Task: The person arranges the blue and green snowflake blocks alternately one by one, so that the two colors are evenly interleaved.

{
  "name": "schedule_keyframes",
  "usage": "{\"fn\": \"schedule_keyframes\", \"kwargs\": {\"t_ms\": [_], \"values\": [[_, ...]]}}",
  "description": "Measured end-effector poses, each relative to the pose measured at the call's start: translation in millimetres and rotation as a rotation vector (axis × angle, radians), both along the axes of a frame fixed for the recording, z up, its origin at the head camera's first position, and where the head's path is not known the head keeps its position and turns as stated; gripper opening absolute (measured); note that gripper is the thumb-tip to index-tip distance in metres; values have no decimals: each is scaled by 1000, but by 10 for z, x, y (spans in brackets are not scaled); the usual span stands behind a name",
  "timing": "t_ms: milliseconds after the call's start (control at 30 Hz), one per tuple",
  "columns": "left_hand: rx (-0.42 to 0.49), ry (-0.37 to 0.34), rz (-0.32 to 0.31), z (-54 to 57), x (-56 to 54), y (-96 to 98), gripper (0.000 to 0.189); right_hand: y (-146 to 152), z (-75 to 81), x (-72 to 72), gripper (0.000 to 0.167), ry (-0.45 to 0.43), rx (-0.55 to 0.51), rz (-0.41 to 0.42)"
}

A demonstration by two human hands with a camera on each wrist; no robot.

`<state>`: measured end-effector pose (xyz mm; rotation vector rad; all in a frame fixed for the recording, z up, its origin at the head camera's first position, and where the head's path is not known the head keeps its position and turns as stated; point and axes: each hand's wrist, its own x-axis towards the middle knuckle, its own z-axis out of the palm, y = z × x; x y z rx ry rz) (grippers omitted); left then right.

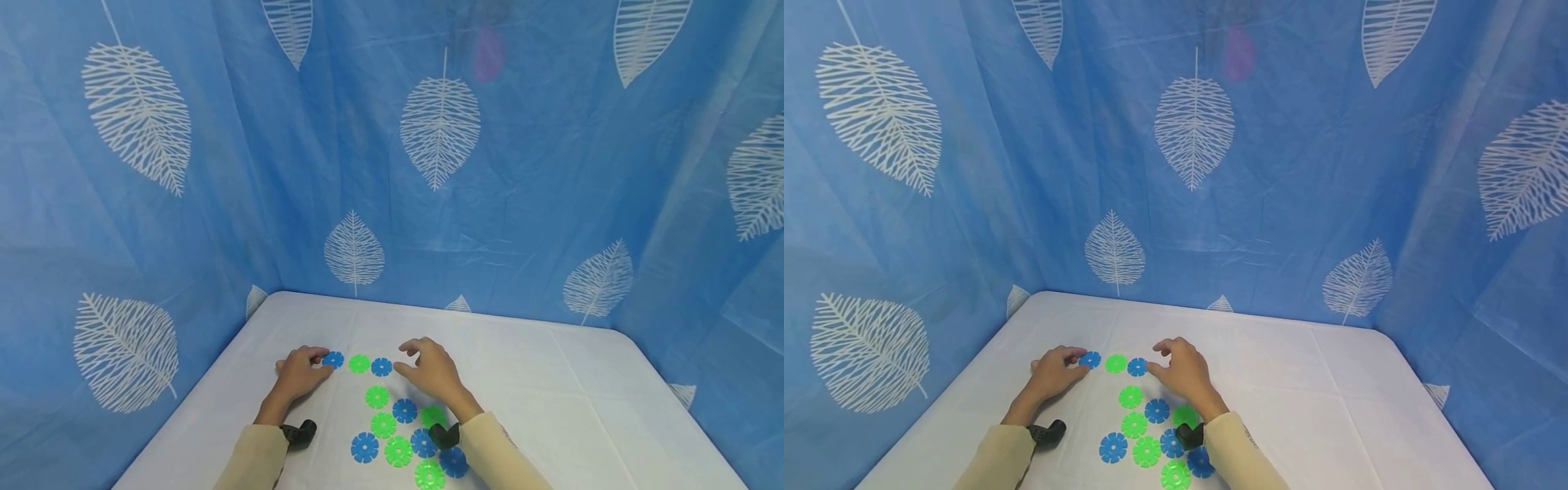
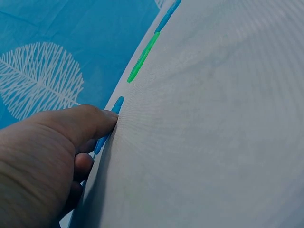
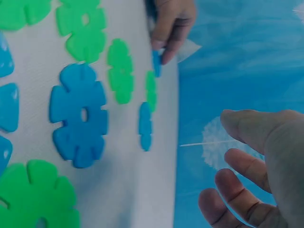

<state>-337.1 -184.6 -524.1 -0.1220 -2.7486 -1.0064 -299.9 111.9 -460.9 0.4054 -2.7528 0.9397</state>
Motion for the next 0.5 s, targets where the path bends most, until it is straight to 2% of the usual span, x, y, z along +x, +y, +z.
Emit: {"fn": "schedule_keyframes", "kwargs": {"t_ms": [300, 500], "values": [[-6, 7, -5, 0, -7, 12, 37, 224, 213, 211, 33, 58, -97, 0], [5, 3, -1, -7, -1, 2, 37, 319, 264, 334, 33, 61, -72, -15]]}}
